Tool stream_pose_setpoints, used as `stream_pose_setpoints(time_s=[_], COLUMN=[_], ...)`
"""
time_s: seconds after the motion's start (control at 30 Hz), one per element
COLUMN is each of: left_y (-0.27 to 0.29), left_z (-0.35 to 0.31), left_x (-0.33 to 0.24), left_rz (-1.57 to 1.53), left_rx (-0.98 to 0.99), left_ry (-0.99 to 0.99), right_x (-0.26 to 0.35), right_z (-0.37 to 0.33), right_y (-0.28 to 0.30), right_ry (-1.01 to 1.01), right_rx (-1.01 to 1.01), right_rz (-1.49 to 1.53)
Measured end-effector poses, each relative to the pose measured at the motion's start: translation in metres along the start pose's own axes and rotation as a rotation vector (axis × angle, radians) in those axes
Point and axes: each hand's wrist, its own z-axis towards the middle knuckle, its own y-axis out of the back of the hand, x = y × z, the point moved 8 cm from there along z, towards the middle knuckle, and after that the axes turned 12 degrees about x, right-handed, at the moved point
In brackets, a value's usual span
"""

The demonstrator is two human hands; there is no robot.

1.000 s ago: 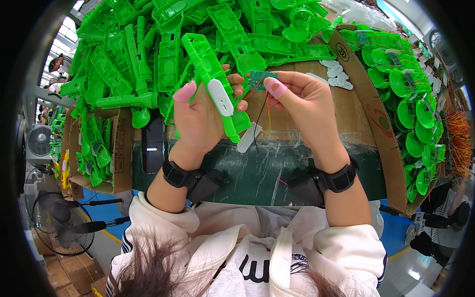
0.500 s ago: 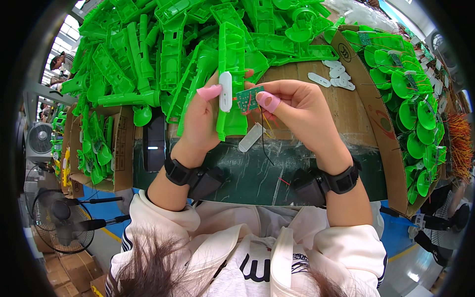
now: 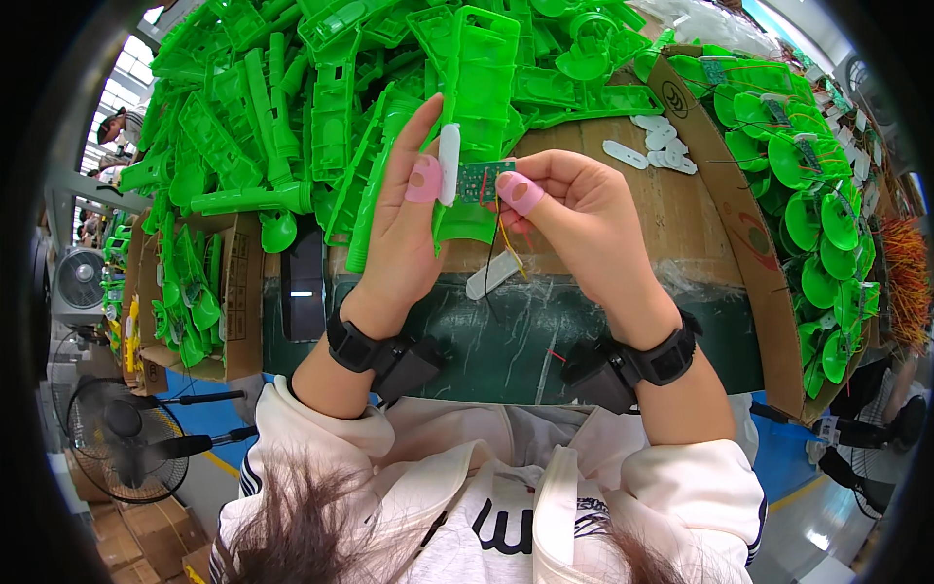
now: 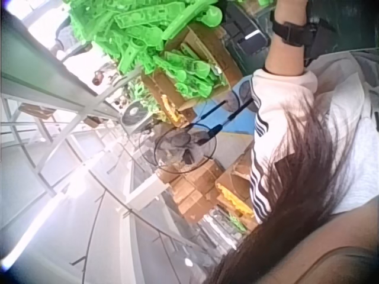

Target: Assembling a circuit board and wiring into a green plastic housing on a factory assembly line.

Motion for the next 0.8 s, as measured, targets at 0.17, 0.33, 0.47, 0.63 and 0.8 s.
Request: stream_pose_setpoints(time_s=[0.17, 0.33, 0.47, 0.63, 0.8], left_y=[0.005, 0.004, 0.01, -0.003, -0.004], left_z=[-0.001, -0.004, -0.004, -0.001, -0.001], left_x=[-0.005, -0.003, -0.001, -0.009, -0.01], left_rz=[0.053, 0.063, 0.071, -0.097, -0.063], left_rx=[-0.037, -0.047, -0.068, -0.035, -0.013], left_ry=[-0.053, -0.005, 0.003, -0.003, -0.055], right_x=[0.003, 0.001, -0.003, 0.0, -0.002], right_z=[0.0, 0.0, 0.001, -0.001, 0.0], right_y=[0.002, -0.001, -0.004, -0.007, -0.005], right_ry=[0.004, 0.004, -0.044, -0.052, -0.034], right_rx=[-0.017, 0.012, 0.015, 0.031, 0.029], right_rz=[-0.032, 0.038, 0.08, 0.08, 0.072])
